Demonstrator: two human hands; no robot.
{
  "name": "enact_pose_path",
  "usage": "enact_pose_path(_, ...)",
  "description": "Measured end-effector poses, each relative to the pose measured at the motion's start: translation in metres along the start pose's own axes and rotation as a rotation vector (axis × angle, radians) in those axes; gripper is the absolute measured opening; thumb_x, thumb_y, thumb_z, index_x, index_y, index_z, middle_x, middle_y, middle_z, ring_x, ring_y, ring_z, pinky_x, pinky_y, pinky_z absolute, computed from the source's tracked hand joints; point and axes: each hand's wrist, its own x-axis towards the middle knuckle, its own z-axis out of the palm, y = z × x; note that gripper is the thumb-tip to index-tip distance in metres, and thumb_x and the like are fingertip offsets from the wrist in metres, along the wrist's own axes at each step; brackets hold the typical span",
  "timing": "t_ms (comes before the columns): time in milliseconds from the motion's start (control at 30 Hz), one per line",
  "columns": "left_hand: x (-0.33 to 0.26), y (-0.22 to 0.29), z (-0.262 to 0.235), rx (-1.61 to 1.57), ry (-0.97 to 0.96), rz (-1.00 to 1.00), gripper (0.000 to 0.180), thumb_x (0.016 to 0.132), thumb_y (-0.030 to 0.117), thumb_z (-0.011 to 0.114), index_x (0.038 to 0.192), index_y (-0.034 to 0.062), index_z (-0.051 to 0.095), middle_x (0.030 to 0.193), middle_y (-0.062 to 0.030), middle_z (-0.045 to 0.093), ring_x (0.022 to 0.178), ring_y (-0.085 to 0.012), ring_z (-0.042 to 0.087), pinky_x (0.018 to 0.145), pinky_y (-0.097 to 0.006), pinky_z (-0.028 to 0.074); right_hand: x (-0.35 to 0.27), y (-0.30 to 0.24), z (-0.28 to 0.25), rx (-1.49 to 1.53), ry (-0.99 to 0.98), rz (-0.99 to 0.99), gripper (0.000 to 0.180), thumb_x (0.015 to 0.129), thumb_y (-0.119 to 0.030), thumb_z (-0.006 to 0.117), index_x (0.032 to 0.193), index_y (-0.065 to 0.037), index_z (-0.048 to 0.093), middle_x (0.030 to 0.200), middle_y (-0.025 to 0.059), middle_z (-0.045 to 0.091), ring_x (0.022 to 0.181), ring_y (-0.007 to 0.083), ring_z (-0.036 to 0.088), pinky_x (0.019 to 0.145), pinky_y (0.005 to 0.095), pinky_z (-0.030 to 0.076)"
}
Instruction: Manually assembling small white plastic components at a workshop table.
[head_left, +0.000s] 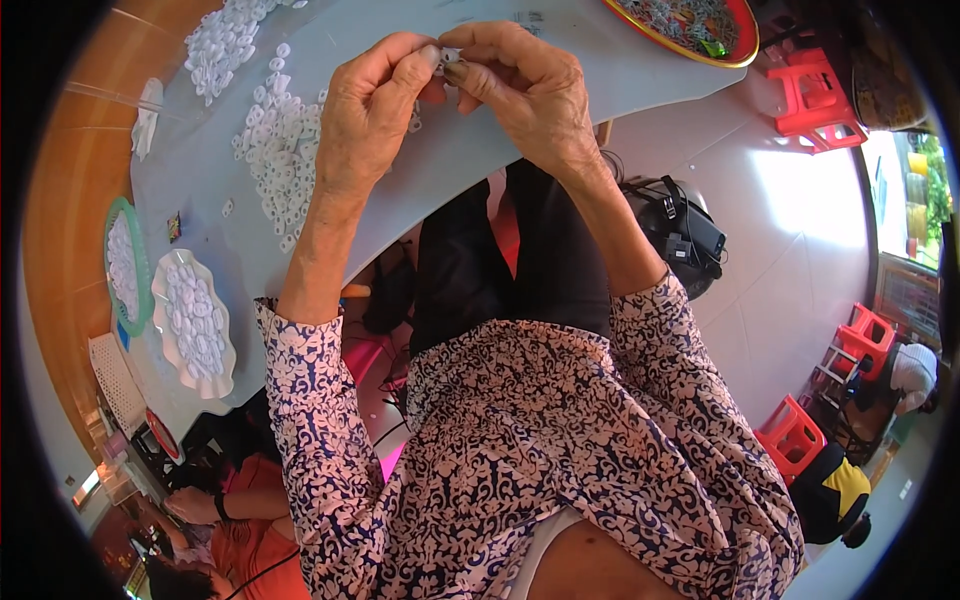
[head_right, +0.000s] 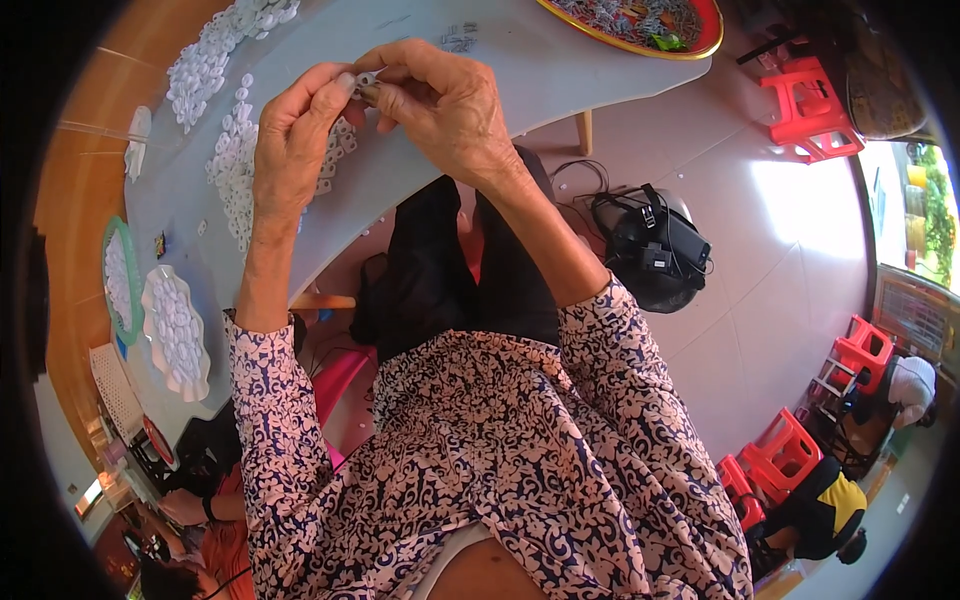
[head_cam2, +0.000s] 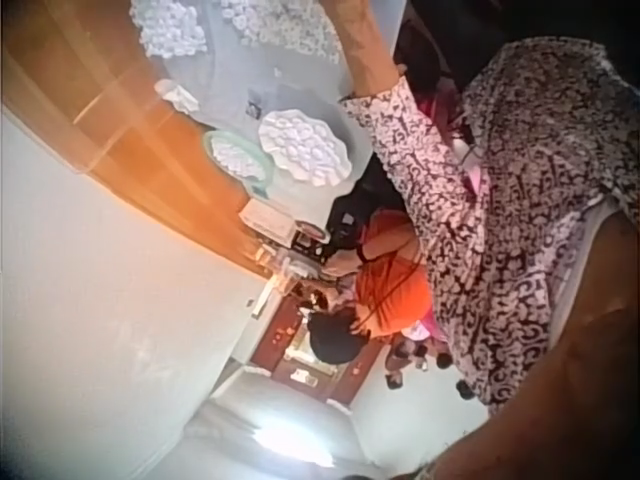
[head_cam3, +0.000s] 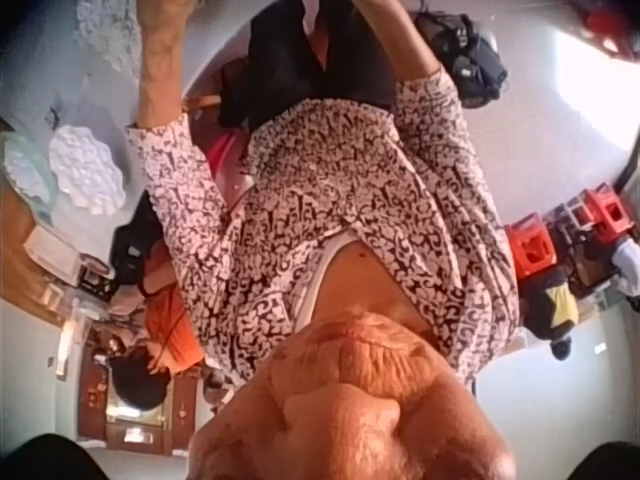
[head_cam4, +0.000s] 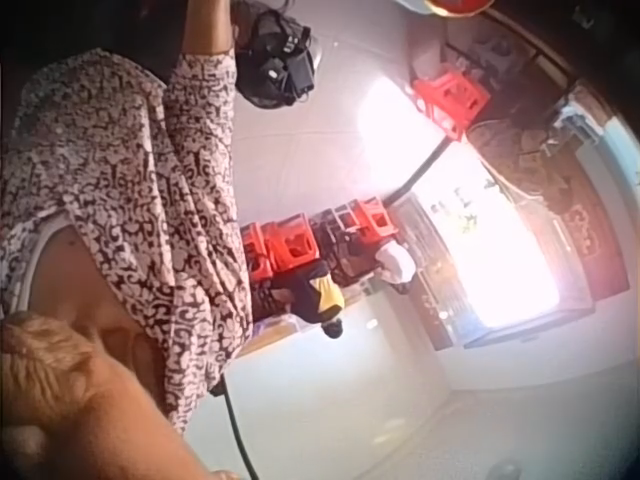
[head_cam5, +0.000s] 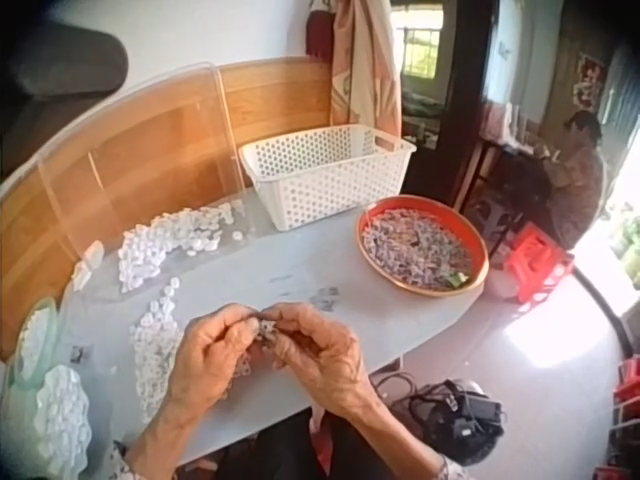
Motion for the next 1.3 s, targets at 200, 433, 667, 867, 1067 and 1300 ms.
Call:
enact_pose_path(200,-0.0009,0.0060,0.0002,0.021,-0.023,0.003,0.028,0.095,0.029,0.052,0.088,0.0029,0.062,0.064,0.0029,0.053,0.055,-0.0050,0.040,0.051,-0.023,0.035,0.0001,-0.0029,-0.0002,0.061,0.067,0.035,0.020,0.085,0.001,0.061,0.105,-0.001,0.063,0.078,0.0048,0.066,0.064,0.0077,0.061,0.060,0.0218,0.051)
enact_pose_path(433,0.0010,0.0029,0.0001,0.111,-0.056,0.079,0.030,0.098,0.028,0.046,0.090,0.0012,0.056,0.065,0.0001,0.049,0.059,-0.0086,0.040,0.054,-0.025,0.037,0.0009,-0.0050,-0.0029,0.032,-0.008,0.003,0.022,0.087,0.001,0.058,0.108,0.001,0.061,0.080,0.0062,0.066,0.067,0.0093,0.063,0.064,0.0231,0.052)
enact_pose_path(667,-0.0004,0.0028,-0.0005,0.087,-0.060,0.028,0.028,0.098,0.026,0.047,0.090,0.0011,0.056,0.065,-0.0008,0.048,0.060,-0.0090,0.041,0.055,-0.026,0.037,-0.0005,-0.0019,-0.0025,0.029,-0.023,-0.002,0.024,0.086,0.003,0.056,0.110,0.001,0.058,0.081,0.0073,0.066,0.071,0.0113,0.065,0.067,0.0240,0.053)
enact_pose_path(867,0.0007,0.0028,0.0007,0.202,-0.029,0.120,0.024,0.098,0.023,0.047,0.088,0.0016,0.054,0.062,-0.0018,0.045,0.057,-0.0096,0.039,0.053,-0.027,0.037,-0.0007,-0.0043,-0.0023,0.101,0.011,-0.009,0.023,0.085,0.004,0.057,0.108,0.003,0.057,0.080,0.0083,0.066,0.071,0.0124,0.067,0.065,0.0240,0.053)
enact_pose_path(1067,0.0014,0.0054,0.0017,0.228,-0.025,0.142,0.023,0.097,0.022,0.048,0.088,0.0012,0.053,0.063,-0.0033,0.046,0.057,-0.0104,0.041,0.054,-0.027,0.039,0.0003,-0.0059,-0.0044,0.084,-0.005,-0.008,0.021,0.085,0.004,0.057,0.106,0.003,0.057,0.079,0.0077,0.066,0.069,0.0119,0.066,0.064,0.0236,0.053)
enact_pose_path(1300,0.0017,0.0066,0.0015,0.165,-0.066,0.109,0.025,0.097,0.023,0.047,0.089,0.0006,0.054,0.065,-0.0022,0.050,0.061,-0.0098,0.046,0.058,-0.027,0.042,0.0001,-0.0046,-0.0039,0.098,-0.013,-0.012,0.021,0.085,0.004,0.057,0.105,0.001,0.058,0.075,0.0059,0.065,0.067,0.0109,0.065,0.062,0.0225,0.052)
